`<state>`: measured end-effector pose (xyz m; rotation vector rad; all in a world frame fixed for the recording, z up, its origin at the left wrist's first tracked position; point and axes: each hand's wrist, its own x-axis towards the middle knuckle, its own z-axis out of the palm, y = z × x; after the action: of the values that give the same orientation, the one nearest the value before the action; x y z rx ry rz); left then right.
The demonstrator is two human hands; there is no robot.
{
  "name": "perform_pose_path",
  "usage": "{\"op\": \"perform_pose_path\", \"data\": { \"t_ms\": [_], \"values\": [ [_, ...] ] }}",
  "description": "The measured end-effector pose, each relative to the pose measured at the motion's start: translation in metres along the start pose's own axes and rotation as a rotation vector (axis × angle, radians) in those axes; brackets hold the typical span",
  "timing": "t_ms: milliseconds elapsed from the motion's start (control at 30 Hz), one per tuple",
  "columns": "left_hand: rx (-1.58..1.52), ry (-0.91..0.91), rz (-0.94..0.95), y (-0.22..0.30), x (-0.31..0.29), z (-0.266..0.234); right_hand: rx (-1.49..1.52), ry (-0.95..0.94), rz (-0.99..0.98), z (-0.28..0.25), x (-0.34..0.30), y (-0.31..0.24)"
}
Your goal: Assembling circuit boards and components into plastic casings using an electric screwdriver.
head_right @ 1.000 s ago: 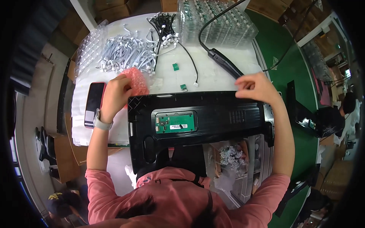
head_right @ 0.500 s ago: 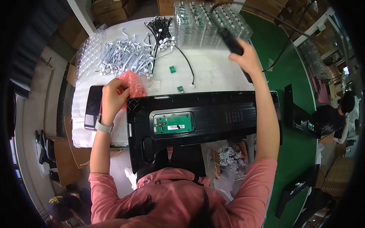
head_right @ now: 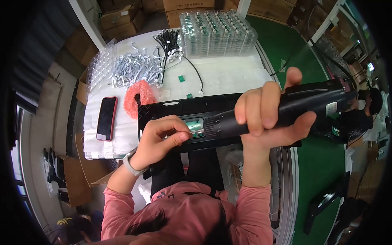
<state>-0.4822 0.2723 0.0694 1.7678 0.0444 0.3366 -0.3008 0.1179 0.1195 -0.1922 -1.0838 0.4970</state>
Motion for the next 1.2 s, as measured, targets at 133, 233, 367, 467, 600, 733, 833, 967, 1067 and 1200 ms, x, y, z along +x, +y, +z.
{"op": "perform_pose_path", "data": {
  "t_ms": [133, 233, 367, 467, 600, 733, 833, 967, 1067, 1200],
  "values": [
    [-0.1, -0.008, -0.022, -0.004, -0.002, 0.005, -0.023, 0.061, -0.047, 0.016, -0.01, 0.008],
    [-0.195, 0.031, -0.133, -0.003, -0.007, 0.008, -0.058, 0.135, -0.075, 0.023, -0.012, 0.008],
    [-0.222, 0.028, -0.155, -0.005, -0.008, 0.006, -0.103, 0.127, -0.075, 0.025, -0.017, 0.004],
    [-0.178, 0.013, -0.108, -0.004, -0.009, 0.006, -0.079, 0.146, -0.046, 0.024, -0.021, 0.005],
    [-0.157, 0.006, -0.11, -0.001, -0.008, 0.007, -0.086, 0.19, -0.021, 0.026, -0.024, 0.007],
    [-0.208, 0.006, -0.171, -0.007, -0.007, 0.006, -0.105, 0.191, -0.035, 0.024, -0.027, 0.011],
    [-0.31, -0.009, -0.252, -0.006, -0.005, 0.006, -0.099, 0.395, -0.038, 0.026, -0.026, 0.012],
    [-0.42, -0.052, -0.293, 0.006, 0.013, 0.011, 0.016, 0.604, -0.033, 0.01, -0.027, 0.003],
    [-0.121, 0.007, -0.054, 0.014, 0.061, 0.011, 0.051, 0.601, -0.035, -0.008, -0.035, -0.008],
    [0.813, 0.366, 0.225, -0.023, 0.208, -0.032, -0.038, 0.447, -0.028, -0.014, -0.057, -0.026]
  ]
}}
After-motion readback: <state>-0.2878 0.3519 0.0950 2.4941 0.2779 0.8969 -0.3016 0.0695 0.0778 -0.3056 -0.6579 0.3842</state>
